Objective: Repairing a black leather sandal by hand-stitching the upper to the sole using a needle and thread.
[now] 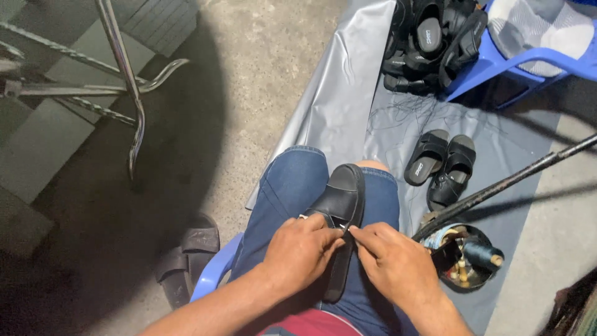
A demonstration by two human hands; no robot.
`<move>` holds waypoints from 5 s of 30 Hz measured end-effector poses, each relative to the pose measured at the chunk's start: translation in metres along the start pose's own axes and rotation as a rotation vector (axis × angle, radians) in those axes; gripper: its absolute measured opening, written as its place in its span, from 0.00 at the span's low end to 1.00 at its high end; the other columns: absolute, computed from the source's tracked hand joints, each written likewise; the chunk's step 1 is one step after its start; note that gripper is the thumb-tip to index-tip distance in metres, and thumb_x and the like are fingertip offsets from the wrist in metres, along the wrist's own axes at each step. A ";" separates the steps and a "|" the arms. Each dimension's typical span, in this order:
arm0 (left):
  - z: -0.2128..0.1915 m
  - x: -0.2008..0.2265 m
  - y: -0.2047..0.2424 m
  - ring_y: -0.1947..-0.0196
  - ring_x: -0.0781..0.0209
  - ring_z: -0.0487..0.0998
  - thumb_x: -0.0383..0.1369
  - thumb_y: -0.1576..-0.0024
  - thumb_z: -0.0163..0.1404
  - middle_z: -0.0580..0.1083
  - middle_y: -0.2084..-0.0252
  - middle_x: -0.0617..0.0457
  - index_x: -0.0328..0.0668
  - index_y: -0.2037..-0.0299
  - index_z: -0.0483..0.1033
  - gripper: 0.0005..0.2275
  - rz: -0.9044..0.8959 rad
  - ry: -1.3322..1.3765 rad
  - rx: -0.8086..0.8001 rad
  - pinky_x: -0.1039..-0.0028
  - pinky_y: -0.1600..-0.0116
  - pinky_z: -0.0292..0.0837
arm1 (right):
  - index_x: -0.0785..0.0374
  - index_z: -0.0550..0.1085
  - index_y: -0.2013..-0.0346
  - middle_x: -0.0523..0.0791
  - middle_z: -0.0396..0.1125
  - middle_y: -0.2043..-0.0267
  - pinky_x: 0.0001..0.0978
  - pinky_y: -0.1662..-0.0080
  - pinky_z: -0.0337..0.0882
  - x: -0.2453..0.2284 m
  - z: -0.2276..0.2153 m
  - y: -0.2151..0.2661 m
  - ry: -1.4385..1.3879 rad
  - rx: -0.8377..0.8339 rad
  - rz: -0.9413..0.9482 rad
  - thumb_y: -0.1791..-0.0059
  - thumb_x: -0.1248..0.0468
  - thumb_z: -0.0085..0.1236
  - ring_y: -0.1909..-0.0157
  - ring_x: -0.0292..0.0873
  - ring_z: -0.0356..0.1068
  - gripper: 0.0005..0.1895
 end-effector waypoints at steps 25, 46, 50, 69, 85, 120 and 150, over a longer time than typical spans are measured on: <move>0.002 -0.007 -0.010 0.65 0.73 0.72 0.30 0.50 0.49 0.75 0.55 0.57 0.43 0.72 0.75 0.03 -0.443 1.037 -0.454 0.84 0.65 0.68 | 0.47 0.73 0.57 0.33 0.68 0.62 0.38 0.73 0.69 0.005 0.005 0.001 -0.178 -0.065 0.016 0.56 0.61 0.47 0.65 0.40 0.69 0.14; 0.005 -0.026 -0.015 0.67 0.50 0.74 0.33 0.48 0.42 0.74 0.67 0.59 0.51 0.62 0.60 0.06 -0.340 0.214 -0.232 0.59 0.66 0.65 | 0.48 0.72 0.57 0.35 0.68 0.64 0.34 0.70 0.70 0.005 0.006 -0.001 -0.237 0.057 0.010 0.56 0.59 0.51 0.65 0.37 0.69 0.14; -0.003 -0.012 -0.022 0.67 0.53 0.74 0.31 0.50 0.43 0.73 0.66 0.58 0.49 0.62 0.62 0.07 -0.133 0.247 -0.255 0.63 0.68 0.66 | 0.48 0.71 0.55 0.36 0.67 0.64 0.38 0.73 0.69 0.002 0.007 0.000 -0.215 0.026 -0.002 0.56 0.60 0.49 0.65 0.40 0.68 0.14; -0.035 -0.041 -0.003 0.50 0.57 0.71 0.43 0.52 0.51 0.64 0.45 0.60 0.57 0.50 0.64 0.19 -0.236 0.206 -0.089 0.60 0.60 0.71 | 0.60 0.81 0.74 0.37 0.74 0.73 0.17 0.62 0.62 0.049 0.026 0.016 -0.794 -0.092 0.799 0.62 0.62 0.61 0.70 0.29 0.65 0.06; -0.032 -0.051 0.022 0.60 0.46 0.73 0.40 0.47 0.42 0.74 0.58 0.55 0.59 0.50 0.61 0.14 -0.445 0.070 -0.258 0.54 0.61 0.67 | 0.59 0.78 0.71 0.40 0.72 0.71 0.20 0.64 0.66 -0.004 0.001 -0.017 -0.827 0.048 0.037 0.59 0.66 0.54 0.71 0.32 0.69 0.06; -0.037 -0.046 0.021 0.60 0.49 0.73 0.40 0.44 0.36 0.75 0.61 0.56 0.55 0.59 0.72 0.11 -0.370 -0.019 -0.592 0.61 0.60 0.66 | 0.59 0.73 0.58 0.44 0.64 0.52 0.28 0.44 0.63 0.026 0.005 0.009 -0.452 0.302 0.033 0.59 0.62 0.56 0.51 0.38 0.67 0.15; 0.013 -0.043 -0.010 0.76 0.76 0.64 0.35 0.48 0.46 0.75 0.59 0.68 0.50 0.53 0.76 0.13 -0.615 0.701 -0.501 0.83 0.71 0.68 | 0.54 0.81 0.71 0.37 0.77 0.69 0.17 0.61 0.69 0.057 0.043 0.003 -0.759 -0.050 0.443 0.62 0.60 0.59 0.67 0.27 0.72 0.08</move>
Point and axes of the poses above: each hand's wrist, its own y-axis away from the middle knuckle, its own z-axis out of the palm, x = y × z, the point moved 8 cm from there along -y, towards the middle knuckle
